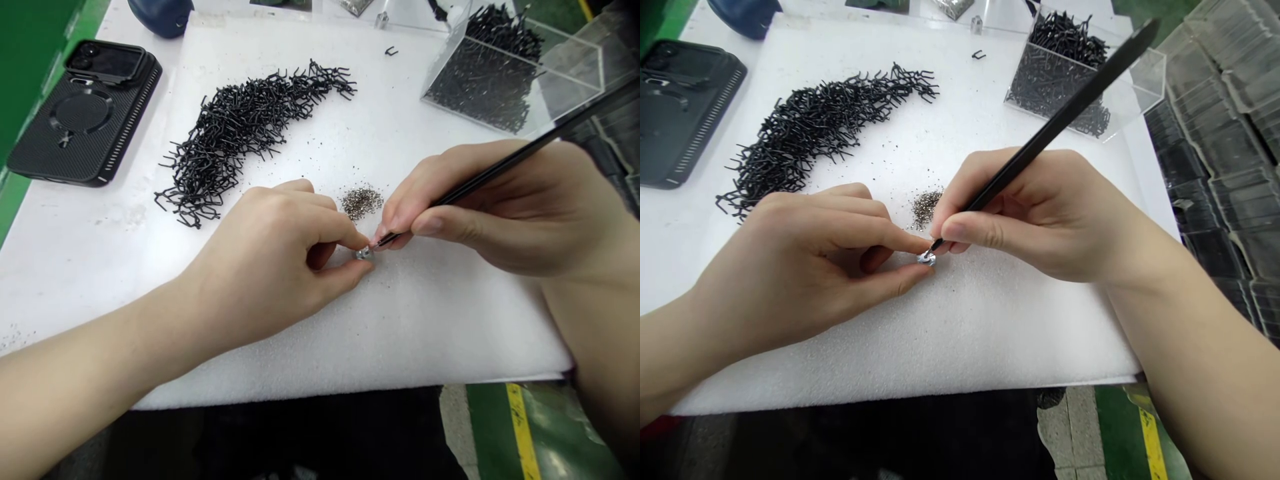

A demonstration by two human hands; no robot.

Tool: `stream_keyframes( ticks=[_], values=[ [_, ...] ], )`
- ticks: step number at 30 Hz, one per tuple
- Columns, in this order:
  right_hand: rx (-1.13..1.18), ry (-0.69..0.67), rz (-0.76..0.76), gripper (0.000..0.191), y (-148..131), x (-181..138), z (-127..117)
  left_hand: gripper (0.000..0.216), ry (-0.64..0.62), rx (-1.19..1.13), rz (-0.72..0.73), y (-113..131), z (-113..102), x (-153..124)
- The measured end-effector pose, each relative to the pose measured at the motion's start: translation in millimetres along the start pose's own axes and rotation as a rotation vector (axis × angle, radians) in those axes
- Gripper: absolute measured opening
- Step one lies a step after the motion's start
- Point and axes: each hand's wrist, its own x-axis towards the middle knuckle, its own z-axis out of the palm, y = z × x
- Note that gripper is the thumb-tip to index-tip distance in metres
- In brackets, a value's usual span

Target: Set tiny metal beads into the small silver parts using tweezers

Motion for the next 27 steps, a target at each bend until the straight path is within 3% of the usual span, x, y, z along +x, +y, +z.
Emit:
stream_keyframes(
  ticks=[27],
  values=[
    [0.015, -0.005, 0.026, 0.005, 2.9, 0.2, -0.5, 0.007, -0.017, -0.013, 0.005, -0.1, 0.0, -0.1]
  ],
)
